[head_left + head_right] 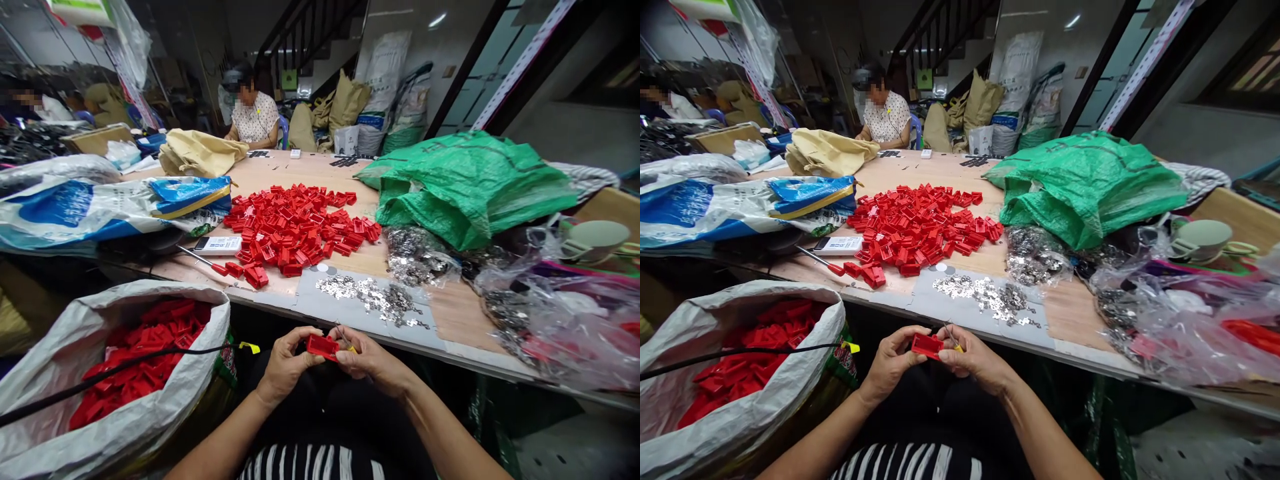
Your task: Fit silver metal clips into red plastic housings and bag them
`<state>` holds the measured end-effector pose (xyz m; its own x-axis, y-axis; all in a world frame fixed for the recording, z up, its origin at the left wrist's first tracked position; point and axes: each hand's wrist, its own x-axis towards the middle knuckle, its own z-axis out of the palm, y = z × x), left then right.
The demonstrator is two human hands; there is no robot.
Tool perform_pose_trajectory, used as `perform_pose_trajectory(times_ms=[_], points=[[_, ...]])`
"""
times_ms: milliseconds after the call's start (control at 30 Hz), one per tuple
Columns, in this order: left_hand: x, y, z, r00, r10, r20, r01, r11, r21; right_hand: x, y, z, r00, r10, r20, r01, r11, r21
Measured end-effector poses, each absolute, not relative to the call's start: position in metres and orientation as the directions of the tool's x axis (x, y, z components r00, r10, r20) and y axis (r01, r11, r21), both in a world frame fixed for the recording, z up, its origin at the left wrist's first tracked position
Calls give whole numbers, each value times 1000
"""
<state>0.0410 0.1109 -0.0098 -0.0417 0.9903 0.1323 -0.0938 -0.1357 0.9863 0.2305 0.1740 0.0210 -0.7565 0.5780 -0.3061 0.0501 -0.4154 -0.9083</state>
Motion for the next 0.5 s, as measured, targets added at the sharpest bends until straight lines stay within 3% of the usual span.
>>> perform_pose_trajectory(times_ms=[67,133,233,333,500], points=[[40,111,-15,-90,995,38,-240,-59,969,227,190,28,-711,644,-284,144,-263,-954],[39,112,-18,-142,990,-11,-339,-38,940,224,211,34,-593,785,-181,297,5,-955],[38,113,-21,-170,984,-47,-408,-27,913,217,240,37,-478,878,12,621,348,-703],[36,115,-22,-155,986,-65,-443,-11,896,205,257,35,-482,875,40,774,447,-449],[31,117,-24,-155,984,-84,-481,-1,877,187,266,30,-479,877,29,816,457,-354]])
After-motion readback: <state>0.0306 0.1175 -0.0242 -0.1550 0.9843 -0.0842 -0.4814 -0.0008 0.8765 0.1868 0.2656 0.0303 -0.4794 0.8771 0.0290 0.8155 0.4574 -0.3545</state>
